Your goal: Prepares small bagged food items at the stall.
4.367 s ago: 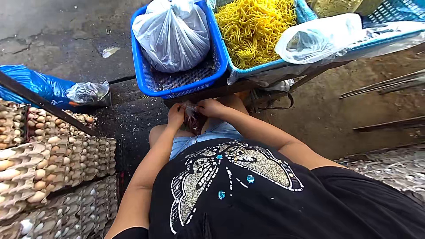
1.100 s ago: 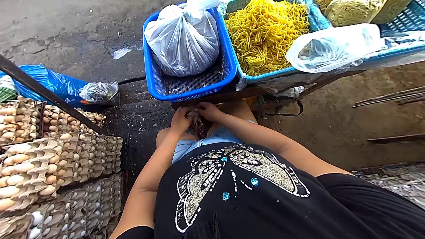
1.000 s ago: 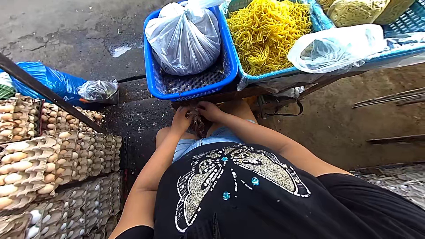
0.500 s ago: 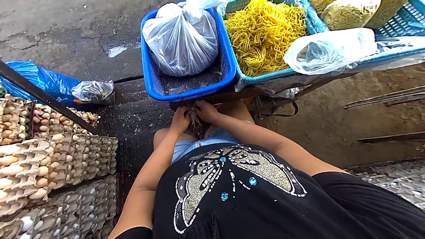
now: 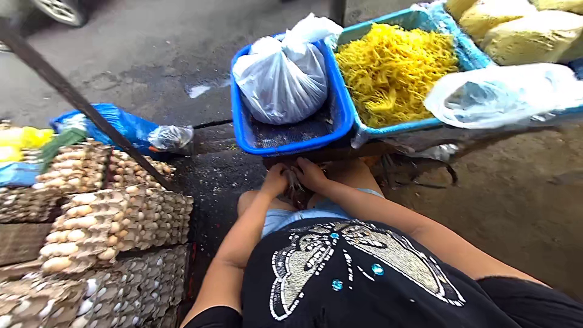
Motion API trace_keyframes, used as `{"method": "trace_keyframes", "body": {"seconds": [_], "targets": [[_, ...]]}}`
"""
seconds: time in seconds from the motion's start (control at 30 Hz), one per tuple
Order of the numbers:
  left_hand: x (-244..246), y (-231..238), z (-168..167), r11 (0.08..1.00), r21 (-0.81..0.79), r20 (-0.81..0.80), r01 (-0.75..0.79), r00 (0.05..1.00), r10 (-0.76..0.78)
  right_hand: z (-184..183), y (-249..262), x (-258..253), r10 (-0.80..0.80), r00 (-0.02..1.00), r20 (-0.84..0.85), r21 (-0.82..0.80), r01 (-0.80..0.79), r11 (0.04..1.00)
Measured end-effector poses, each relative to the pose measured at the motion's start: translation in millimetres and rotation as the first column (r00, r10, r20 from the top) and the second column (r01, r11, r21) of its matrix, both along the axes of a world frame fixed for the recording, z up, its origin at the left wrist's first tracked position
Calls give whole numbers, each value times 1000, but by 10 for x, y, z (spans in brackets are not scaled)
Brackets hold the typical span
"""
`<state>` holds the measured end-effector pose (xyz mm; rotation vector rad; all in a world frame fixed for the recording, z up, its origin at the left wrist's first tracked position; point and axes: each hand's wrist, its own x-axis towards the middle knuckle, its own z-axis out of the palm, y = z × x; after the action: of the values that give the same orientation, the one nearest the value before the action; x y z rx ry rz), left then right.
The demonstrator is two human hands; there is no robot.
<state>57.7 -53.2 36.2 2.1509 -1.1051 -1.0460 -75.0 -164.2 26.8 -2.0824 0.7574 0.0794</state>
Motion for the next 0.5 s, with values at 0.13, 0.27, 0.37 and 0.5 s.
{"method": "trace_keyframes", "body": {"seconds": [0.13, 0.27, 0.37, 0.5], "targets": [[-37, 21, 49, 999, 16, 100, 40, 994, -42, 8, 17, 28, 63, 996, -69, -89, -69, 994], [-46, 56, 117, 999, 36, 131, 28, 991, -33, 126, 16, -13, 64, 991, -119, -95, -76, 993], [91, 169, 330, 987, 162, 160, 17, 986, -43, 444, 9, -48, 141, 987, -72, -46, -145, 988], [416, 361, 809, 906, 417, 207, -78, 978, -11, 1013, -121, -238, 318, 898, 305, -176, -275, 945]]}}
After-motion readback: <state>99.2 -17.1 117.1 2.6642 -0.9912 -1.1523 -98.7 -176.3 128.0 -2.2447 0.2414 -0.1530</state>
